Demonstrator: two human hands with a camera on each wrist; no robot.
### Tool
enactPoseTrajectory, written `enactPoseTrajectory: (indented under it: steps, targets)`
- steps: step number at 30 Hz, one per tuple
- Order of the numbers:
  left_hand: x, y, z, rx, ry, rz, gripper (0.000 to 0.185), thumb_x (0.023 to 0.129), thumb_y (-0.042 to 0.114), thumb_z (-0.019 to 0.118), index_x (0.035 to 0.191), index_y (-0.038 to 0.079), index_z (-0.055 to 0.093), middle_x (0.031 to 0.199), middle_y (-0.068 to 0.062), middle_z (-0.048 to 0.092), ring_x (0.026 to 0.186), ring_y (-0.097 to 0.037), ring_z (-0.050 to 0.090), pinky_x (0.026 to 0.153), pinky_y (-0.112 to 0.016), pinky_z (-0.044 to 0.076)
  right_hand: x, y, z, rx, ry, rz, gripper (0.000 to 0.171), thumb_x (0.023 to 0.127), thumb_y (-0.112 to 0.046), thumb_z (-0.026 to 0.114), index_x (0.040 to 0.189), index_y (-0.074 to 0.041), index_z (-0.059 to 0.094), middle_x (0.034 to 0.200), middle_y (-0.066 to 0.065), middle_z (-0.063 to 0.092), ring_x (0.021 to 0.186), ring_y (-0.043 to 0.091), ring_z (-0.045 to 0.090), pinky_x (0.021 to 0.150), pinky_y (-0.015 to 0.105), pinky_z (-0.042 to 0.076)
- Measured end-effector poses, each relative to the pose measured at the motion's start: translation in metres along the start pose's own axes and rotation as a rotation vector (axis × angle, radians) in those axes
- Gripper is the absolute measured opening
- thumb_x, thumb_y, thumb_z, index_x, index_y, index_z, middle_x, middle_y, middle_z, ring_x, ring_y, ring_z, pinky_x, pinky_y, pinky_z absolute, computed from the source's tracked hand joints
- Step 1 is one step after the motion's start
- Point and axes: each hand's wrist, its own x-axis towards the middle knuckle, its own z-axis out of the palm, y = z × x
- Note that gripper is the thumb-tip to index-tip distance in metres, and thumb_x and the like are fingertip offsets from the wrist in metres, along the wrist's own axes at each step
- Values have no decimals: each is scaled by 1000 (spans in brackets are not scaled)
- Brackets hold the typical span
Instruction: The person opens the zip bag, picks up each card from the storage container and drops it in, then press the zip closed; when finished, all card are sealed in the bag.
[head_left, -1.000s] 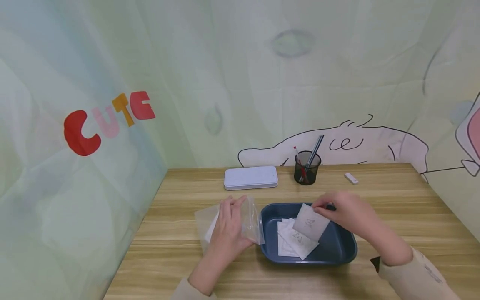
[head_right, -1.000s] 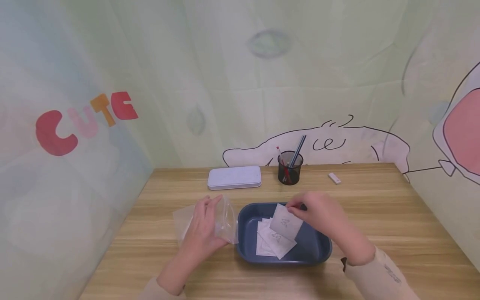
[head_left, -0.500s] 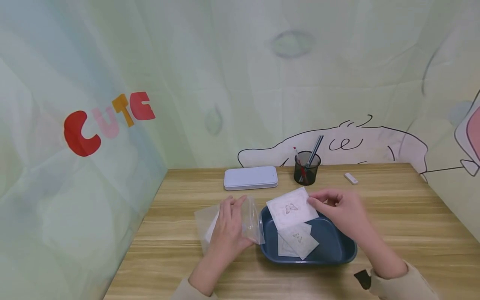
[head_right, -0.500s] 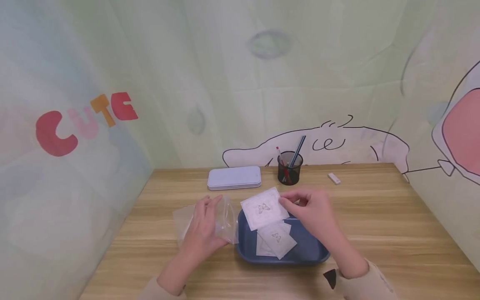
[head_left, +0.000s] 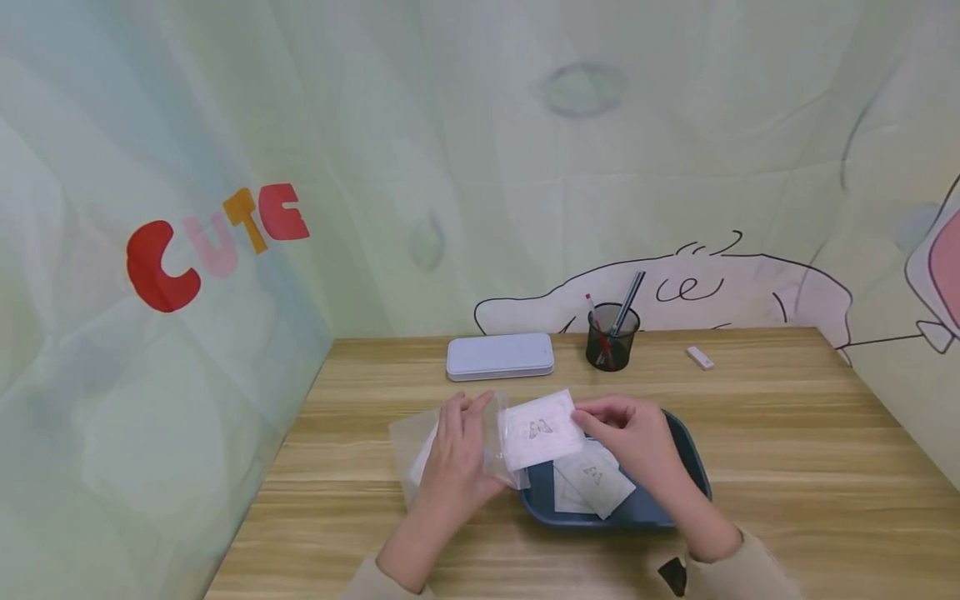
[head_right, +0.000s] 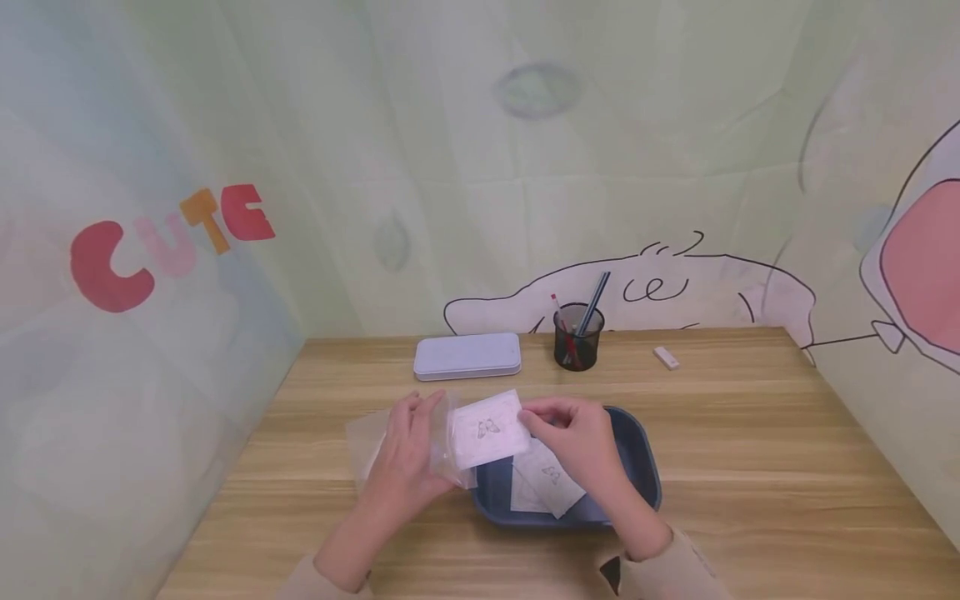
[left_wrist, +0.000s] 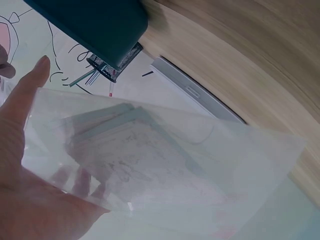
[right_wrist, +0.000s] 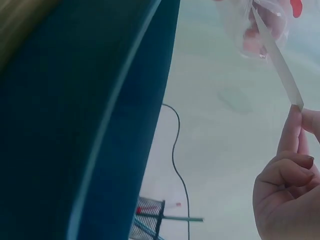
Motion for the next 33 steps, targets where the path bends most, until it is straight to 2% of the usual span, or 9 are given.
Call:
enactPoseTrajectory:
  steps: [9,16,25,33]
  targets:
    - [1,2,0,-14,-27,-22,110,44,26,94,137,0,41,119,-17,42,124,-35,38,110,-39,30,4,4,21,58,-21,4,17,83,-27,76,94,-14,77,80,-1,70,67,21,54,54,23,44]
    - [2,2,1,-7,-20,-19,111,44,28,94,138,1,41,120,-19,42,122,-34,39,107,-41,35,7,3,33,105,-35,0,14,82,-24,77,92,-14,78,77,0,69,63,19,52,51,22,42]
    - [2,4,2,-27,-54,-22,111,46,26,95,139,4,39,122,-17,41,125,-34,36,105,-40,37,3,1,54,168,-70,-2,12,80,-22,78,88,-12,78,78,-1,71,66,16,59,55,22,49]
    - [2,3,4,-15,-24,2,111,44,25,95,137,2,40,118,-18,42,122,-35,39,104,-41,39,4,2,70,153,-101,-30,11,81,-20,78,87,-12,78,82,0,72,73,14,66,62,26,55]
